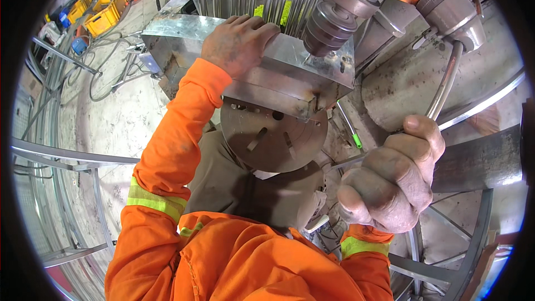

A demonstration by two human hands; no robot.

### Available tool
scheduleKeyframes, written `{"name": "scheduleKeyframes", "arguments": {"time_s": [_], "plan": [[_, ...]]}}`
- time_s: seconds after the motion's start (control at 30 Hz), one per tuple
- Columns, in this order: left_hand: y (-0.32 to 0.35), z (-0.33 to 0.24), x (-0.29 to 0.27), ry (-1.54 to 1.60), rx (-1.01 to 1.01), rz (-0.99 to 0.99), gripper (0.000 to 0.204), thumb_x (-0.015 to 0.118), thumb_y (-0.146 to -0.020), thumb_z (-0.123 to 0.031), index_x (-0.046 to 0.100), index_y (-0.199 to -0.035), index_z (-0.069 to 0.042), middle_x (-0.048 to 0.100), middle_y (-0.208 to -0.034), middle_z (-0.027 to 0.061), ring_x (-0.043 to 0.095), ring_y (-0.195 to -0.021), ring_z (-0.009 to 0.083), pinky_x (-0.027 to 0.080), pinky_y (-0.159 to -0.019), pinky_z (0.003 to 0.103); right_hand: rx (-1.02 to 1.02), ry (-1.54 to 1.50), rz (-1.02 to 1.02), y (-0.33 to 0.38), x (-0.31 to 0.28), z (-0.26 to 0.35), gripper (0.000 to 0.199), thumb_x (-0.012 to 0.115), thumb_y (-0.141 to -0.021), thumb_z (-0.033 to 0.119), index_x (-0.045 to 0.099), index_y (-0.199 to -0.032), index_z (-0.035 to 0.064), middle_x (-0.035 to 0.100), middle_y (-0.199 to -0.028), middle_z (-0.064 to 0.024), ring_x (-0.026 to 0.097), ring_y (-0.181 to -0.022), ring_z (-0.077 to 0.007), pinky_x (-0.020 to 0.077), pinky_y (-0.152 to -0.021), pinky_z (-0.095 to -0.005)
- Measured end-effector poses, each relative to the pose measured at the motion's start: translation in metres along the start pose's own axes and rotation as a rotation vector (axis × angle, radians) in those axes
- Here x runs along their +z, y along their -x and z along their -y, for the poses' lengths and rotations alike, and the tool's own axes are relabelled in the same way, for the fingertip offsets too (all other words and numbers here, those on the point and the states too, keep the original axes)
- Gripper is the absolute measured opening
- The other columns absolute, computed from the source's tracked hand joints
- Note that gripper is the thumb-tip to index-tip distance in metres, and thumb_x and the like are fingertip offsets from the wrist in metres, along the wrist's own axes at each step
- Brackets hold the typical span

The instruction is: Drilling holes into a fabricated metal part using a drill press machine.

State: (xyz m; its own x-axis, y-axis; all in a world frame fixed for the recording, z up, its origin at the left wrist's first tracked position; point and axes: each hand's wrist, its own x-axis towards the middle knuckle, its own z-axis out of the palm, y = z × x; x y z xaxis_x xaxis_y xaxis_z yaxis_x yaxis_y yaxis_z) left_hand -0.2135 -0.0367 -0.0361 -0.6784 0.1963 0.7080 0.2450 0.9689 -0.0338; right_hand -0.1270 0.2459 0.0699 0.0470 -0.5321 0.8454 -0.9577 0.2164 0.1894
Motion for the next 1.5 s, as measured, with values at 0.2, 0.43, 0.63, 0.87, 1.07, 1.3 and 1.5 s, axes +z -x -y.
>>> {"name": "scheduleKeyframes", "arguments": {"time_s": [0.2, 0.43, 0.63, 0.87, 1.07, 1.3, 1.5], "plan": [[-0.0003, -0.0013, 0.0012, 0.001, 0.007, 0.019, 0.03, 0.066, -0.083, -0.013, 0.064, -0.112, -0.016, 0.066, -0.101, 0.0039, 0.065, -0.1, 0.0248, 0.051, -0.091, 0.038, 0.032, 0.015, 0.034, -0.0003, -0.0034, 0.0035, 0.032, 0.069, -0.086, 0.035, 0.057, -0.064, 0.0141, 0.05, -0.062, 0.0006, 0.049, -0.063, -0.019, 0.0471, -0.09, -0.0469], [0.001, -0.0005, 0.0002, -0.003, -0.001, 0.026, 0.032, 0.066, -0.083, -0.013, 0.063, -0.114, -0.016, 0.066, -0.103, 0.0044, 0.065, -0.102, 0.0251, 0.05, -0.092, 0.038, 0.022, 0.025, 0.068, -0.0014, -0.0052, 0.0044, 0.029, 0.068, -0.085, 0.034, 0.058, -0.066, 0.0144, 0.05, -0.063, 0.0003, 0.05, -0.064, -0.0191, 0.0471, -0.09, -0.0471], [-0.0012, -0.0003, 0.0012, 0.013, -0.016, 0.032, 0.028, 0.064, -0.084, -0.014, 0.063, -0.113, -0.016, 0.066, -0.103, 0.0039, 0.065, -0.103, 0.0248, 0.05, -0.093, 0.038, 0.058, 0.028, 0.035, -0.0022, -0.0032, 0.0059, 0.028, 0.068, -0.085, 0.033, 0.058, -0.066, 0.0145, 0.051, -0.063, 0.0003, 0.05, -0.064, -0.0191, 0.0469, -0.091, -0.0473], [0.0002, -0.0017, 0.0004, 0.018, 0.001, 0.015, 0.027, 0.064, -0.085, -0.013, 0.064, -0.111, -0.016, 0.066, -0.101, 0.0033, 0.065, -0.102, 0.0242, 0.05, -0.093, 0.038, 0.065, 0.024, 0.037, 0.0012, -0.0033, 0.006, 0.029, 0.068, -0.085, 0.034, 0.059, -0.066, 0.0146, 0.051, -0.063, 0.0005, 0.05, -0.065, -0.0189, 0.0466, -0.092, -0.0467], [-0.0001, -0.0047, -0.0012, 0.001, -0.019, 0.007, 0.023, 0.062, -0.086, -0.013, 0.065, -0.109, -0.015, 0.066, -0.099, 0.0028, 0.065, -0.1, 0.024, 0.05, -0.092, 0.037, 0.075, 0.044, 0.022, 0.0025, -0.0017, 0.0067, 0.029, 0.068, -0.085, 0.034, 0.058, -0.066, 0.0147, 0.05, -0.062, 0.0007, 0.05, -0.065, -0.0188, 0.0467, -0.092, -0.0459], [-0.0004, -0.0027, -0.0006, 0.006, -0.026, 0.028, 0.025, 0.061, -0.086, -0.014, 0.065, -0.111, -0.016, 0.067, -0.103, 0.0035, 0.065, -0.103, 0.0244, 0.05, -0.094, 0.038, 0.089, 0.053, 0.004, 0.0019, 0.0012, 0.0078, 0.028, 0.069, -0.084, 0.032, 0.057, -0.066, 0.0145, 0.05, -0.062, 0.0007, 0.05, -0.064, -0.019, 0.0468, -0.092, -0.0462], [-0.0002, -0.0046, -0.0015, -0.011, -0.031, 0.042, 0.026, 0.06, -0.087, -0.014, 0.065, -0.113, -0.016, 0.066, -0.105, 0.0038, 0.065, -0.106, 0.025, 0.05, -0.095, 0.039, 0.096, 0.06, 0.018, 0.002, -0.0009, 0.009, 0.033, 0.069, -0.087, 0.034, 0.054, -0.065, 0.0143, 0.05, -0.062, 0.0007, 0.05, -0.064, -0.0189, 0.047, -0.092, -0.0468]]}}
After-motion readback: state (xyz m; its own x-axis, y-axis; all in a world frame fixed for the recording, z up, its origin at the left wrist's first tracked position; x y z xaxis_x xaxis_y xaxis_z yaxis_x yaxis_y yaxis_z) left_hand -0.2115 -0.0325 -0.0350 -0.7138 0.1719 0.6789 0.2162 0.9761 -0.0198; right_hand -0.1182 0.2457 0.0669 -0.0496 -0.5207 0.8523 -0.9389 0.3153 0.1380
